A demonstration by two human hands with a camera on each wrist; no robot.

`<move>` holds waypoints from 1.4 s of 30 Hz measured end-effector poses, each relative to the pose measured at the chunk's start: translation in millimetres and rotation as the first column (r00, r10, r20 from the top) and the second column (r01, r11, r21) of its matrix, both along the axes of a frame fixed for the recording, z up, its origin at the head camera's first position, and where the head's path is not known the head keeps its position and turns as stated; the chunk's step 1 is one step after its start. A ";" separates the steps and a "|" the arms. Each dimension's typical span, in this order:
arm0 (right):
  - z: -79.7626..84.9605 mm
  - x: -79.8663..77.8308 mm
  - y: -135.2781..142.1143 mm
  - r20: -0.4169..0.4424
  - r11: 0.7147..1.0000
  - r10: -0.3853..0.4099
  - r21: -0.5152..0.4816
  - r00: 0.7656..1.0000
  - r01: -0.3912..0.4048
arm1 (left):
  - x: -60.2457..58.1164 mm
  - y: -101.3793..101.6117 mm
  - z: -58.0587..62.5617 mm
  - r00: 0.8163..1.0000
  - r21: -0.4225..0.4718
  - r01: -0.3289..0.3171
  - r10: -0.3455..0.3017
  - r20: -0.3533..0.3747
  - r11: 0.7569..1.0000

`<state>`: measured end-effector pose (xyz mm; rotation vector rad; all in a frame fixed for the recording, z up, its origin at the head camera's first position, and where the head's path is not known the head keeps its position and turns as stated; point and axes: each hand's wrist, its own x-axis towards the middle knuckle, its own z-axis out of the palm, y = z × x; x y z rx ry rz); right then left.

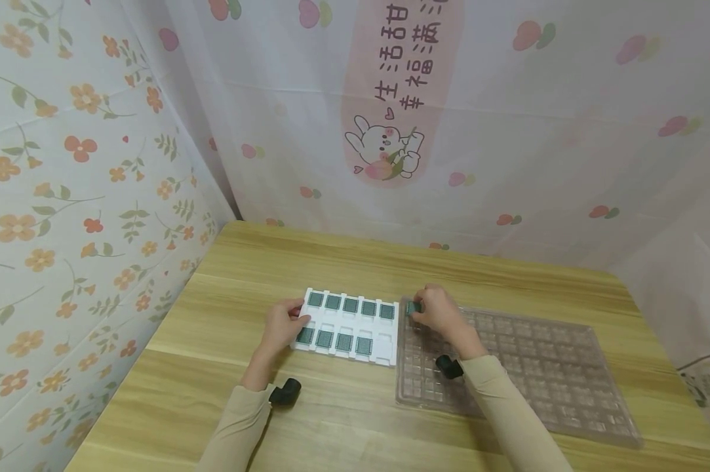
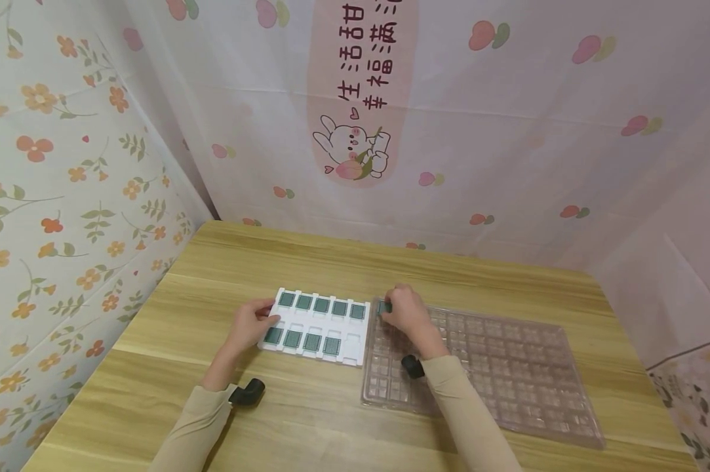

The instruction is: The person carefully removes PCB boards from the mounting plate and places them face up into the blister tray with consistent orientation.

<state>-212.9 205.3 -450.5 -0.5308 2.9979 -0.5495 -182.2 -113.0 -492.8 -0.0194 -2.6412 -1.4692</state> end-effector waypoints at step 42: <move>-6.7 -1.7 2.0 -0.050 1.000 -0.005 0.013 0.999 0.006 | -0.8 -0.6 -3.2 0.999 0.024 0.018 -0.017 -0.027 1.000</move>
